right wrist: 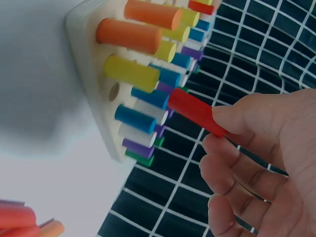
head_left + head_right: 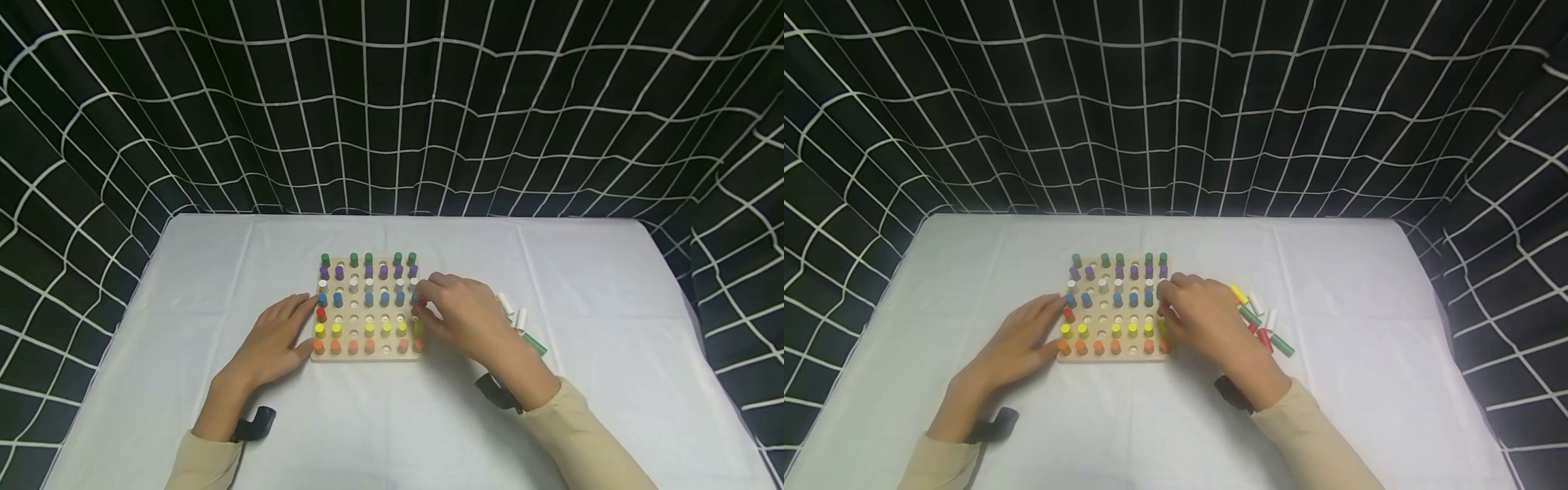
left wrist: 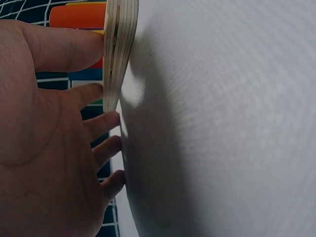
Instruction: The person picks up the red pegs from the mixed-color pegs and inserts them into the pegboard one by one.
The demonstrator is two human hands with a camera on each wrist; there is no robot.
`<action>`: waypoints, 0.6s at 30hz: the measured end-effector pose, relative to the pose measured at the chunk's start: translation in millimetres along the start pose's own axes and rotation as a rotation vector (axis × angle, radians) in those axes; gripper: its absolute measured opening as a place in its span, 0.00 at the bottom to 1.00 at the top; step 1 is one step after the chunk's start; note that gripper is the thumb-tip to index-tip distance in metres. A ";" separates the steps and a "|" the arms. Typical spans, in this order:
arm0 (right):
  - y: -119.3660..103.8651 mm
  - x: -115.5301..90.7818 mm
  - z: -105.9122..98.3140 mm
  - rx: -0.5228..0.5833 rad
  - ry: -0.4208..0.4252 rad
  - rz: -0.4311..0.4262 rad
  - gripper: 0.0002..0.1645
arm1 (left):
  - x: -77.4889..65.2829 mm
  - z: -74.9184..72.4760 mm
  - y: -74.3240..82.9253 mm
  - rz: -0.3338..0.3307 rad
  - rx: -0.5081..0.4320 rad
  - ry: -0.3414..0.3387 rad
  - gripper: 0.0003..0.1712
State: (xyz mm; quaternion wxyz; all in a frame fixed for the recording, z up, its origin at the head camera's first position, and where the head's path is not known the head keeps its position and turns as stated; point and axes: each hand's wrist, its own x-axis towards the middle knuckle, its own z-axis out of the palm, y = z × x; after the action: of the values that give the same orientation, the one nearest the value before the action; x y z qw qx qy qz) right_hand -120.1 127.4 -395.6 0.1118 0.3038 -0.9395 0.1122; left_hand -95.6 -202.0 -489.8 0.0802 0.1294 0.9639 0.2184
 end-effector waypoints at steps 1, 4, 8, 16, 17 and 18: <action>-1.4 1.4 0.1 0.003 0.000 -0.005 0.07 | 0.1 -0.1 0.2 0.001 0.001 0.000 0.44; -6.8 6.0 0.6 0.012 -0.012 -0.013 0.07 | 0.3 -0.3 0.6 0.000 0.001 0.001 0.44; -15.4 12.4 0.9 0.023 -0.049 -0.001 0.06 | 0.2 -1.3 0.9 -0.002 -0.006 0.001 0.44; -30.1 27.2 4.5 0.074 -0.097 -0.003 0.04 | 0.4 -1.0 -0.5 0.013 -0.007 0.006 0.44; -31.4 29.4 5.5 0.078 -0.107 -0.004 0.04 | 0.5 -1.0 -0.8 0.014 -0.006 0.004 0.44; -32.7 31.6 6.7 0.083 -0.116 -0.007 0.04 | 0.6 -1.1 -1.2 0.011 -0.005 0.002 0.44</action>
State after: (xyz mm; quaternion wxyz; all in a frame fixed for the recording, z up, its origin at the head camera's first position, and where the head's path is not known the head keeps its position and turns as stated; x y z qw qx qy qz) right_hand -126.6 82.5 -388.5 0.0450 0.3175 -0.9378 0.1330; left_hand -96.6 -203.3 -489.4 0.0784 0.1341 0.9627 0.2215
